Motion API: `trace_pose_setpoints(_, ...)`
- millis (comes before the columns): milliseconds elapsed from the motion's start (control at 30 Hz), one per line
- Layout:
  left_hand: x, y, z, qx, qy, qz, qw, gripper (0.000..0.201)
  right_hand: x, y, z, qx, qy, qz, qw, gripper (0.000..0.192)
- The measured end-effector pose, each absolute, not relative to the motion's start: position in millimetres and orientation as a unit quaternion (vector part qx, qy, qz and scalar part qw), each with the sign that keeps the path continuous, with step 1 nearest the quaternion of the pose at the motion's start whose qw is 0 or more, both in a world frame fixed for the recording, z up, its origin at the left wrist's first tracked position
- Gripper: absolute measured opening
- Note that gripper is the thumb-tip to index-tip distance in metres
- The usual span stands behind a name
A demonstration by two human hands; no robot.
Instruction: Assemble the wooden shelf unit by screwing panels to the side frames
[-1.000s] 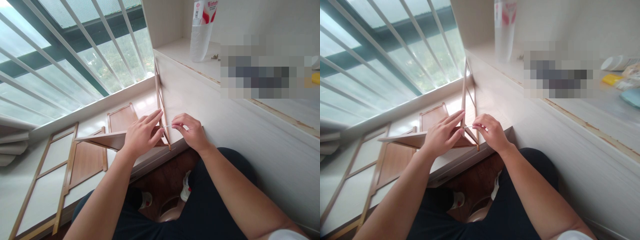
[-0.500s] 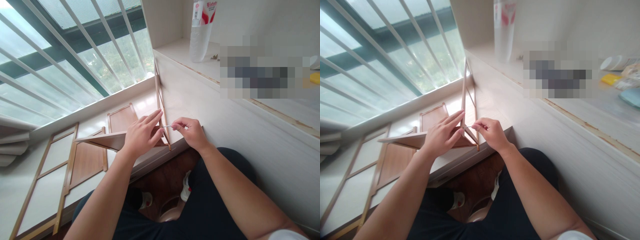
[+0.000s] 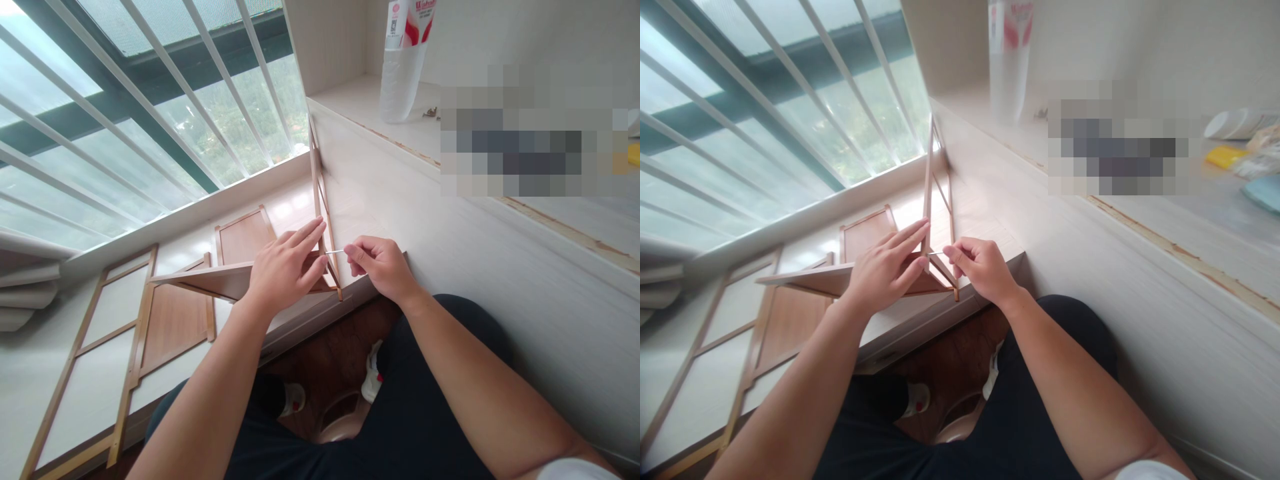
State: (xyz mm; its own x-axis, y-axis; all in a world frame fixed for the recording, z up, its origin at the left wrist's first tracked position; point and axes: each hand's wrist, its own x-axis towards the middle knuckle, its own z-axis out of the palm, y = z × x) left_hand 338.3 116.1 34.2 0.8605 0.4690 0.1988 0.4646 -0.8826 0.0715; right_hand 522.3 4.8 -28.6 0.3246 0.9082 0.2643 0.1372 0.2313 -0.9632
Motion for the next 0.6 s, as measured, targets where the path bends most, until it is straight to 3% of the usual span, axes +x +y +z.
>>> trace_pose_setpoints(233,338.6,115.4,35.4,0.964,0.246,0.101,0.013,0.061,533.2,6.2,-34.8,-0.537,-0.479,0.241,0.651,0.041)
trace_pose_setpoints(600,338.4,115.6,35.1,0.964,0.245,0.103,0.016,0.061,538.3,7.5,-35.7,-0.518,-0.650,0.095,0.547,0.021)
